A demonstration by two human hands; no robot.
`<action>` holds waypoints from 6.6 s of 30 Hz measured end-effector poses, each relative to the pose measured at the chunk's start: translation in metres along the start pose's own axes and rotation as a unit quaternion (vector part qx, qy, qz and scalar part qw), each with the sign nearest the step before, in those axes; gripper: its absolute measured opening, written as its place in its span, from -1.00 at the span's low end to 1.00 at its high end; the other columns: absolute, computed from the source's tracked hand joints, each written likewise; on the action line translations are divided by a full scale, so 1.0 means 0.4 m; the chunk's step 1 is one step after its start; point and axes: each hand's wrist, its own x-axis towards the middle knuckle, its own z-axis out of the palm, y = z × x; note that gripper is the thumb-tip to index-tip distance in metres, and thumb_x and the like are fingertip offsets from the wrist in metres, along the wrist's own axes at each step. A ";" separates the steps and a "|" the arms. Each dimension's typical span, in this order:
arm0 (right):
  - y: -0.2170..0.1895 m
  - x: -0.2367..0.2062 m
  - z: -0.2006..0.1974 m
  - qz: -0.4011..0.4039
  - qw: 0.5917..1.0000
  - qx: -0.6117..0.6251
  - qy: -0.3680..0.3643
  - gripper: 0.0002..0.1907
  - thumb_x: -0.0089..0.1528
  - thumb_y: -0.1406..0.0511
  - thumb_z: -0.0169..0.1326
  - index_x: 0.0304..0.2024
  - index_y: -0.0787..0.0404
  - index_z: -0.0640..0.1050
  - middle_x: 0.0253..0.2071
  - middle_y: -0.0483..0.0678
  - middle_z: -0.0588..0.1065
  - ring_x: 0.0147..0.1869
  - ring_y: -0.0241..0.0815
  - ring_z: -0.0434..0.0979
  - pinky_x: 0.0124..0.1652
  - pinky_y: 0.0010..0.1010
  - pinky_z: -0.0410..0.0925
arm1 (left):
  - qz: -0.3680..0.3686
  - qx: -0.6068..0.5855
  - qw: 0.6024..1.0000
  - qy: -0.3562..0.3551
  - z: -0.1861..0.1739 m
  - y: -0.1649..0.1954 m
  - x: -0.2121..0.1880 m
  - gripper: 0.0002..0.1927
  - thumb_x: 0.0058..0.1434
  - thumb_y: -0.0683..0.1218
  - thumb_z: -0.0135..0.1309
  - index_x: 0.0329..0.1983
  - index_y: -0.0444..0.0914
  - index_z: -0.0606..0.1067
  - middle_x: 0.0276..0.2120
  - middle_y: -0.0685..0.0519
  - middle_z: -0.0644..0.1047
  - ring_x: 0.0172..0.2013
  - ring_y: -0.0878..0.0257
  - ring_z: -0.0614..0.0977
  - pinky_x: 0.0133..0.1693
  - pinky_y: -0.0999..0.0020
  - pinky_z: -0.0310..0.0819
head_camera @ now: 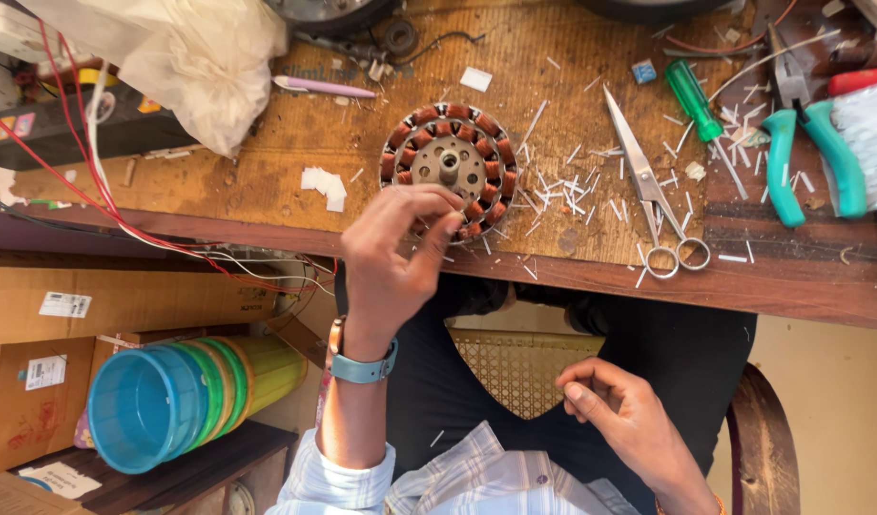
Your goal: The person inserts small white plastic spacers into the slots of a copper-wound motor stator. They use scissors to trim a white plastic strip and then continue inserting the spacers into the stator slots.
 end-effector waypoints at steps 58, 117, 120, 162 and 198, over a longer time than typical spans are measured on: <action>-0.738 0.115 -0.243 -0.519 0.820 0.081 0.227 -0.82 0.44 0.35 0.17 0.08 0.23 0.57 -0.17 -0.07 0.50 -0.21 -0.29 0.52 -0.21 -0.49 0.46 | 0.069 -0.177 0.979 -0.076 -0.006 0.156 0.135 -0.80 0.28 -0.04 0.25 -0.13 -0.19 0.52 -0.34 0.08 0.60 -0.28 0.12 0.65 -0.32 0.22 0.48; -0.619 0.170 0.084 -0.443 0.834 -0.186 0.270 -0.83 0.23 0.40 0.28 -0.12 0.33 0.67 -0.22 -0.12 0.56 -0.28 -0.46 0.47 -0.33 -0.63 0.34 | -0.262 -0.760 0.591 -0.062 0.216 -0.005 0.145 -0.66 0.40 -0.09 0.10 0.13 -0.41 0.52 -0.32 0.04 0.60 -0.52 0.37 0.61 -0.59 0.64 0.36; -0.619 0.165 0.098 -0.431 0.863 -0.147 0.219 -0.80 0.24 0.38 0.27 -0.09 0.32 0.65 -0.15 -0.12 0.51 -0.30 -0.48 0.46 -0.35 -0.65 0.37 | -0.247 -0.775 0.580 -0.041 0.220 -0.006 0.134 -0.68 0.44 -0.11 0.09 0.14 -0.42 0.52 -0.36 0.04 0.59 -0.54 0.38 0.59 -0.58 0.63 0.37; -0.575 0.186 0.060 -0.477 0.839 -0.028 0.262 -0.86 0.26 0.44 0.27 -0.16 0.36 0.59 -0.23 0.03 0.66 -0.17 -0.33 0.68 -0.19 -0.60 0.53 | -0.204 -0.618 0.759 0.021 0.154 -0.002 0.136 -0.80 0.33 -0.18 0.19 -0.06 -0.42 0.59 -0.37 -0.02 0.63 -0.35 0.37 0.65 -0.54 0.59 0.43; -0.578 0.192 0.067 -0.567 0.727 -0.225 0.316 -0.86 0.26 0.41 0.30 -0.12 0.26 0.66 -0.17 -0.06 0.61 -0.13 -0.32 0.62 -0.15 -0.52 0.49 | -0.198 -0.582 0.788 0.016 0.155 0.003 0.132 -0.80 0.38 -0.14 0.14 -0.07 -0.40 0.59 -0.29 -0.03 0.66 -0.34 0.38 0.64 -0.53 0.59 0.45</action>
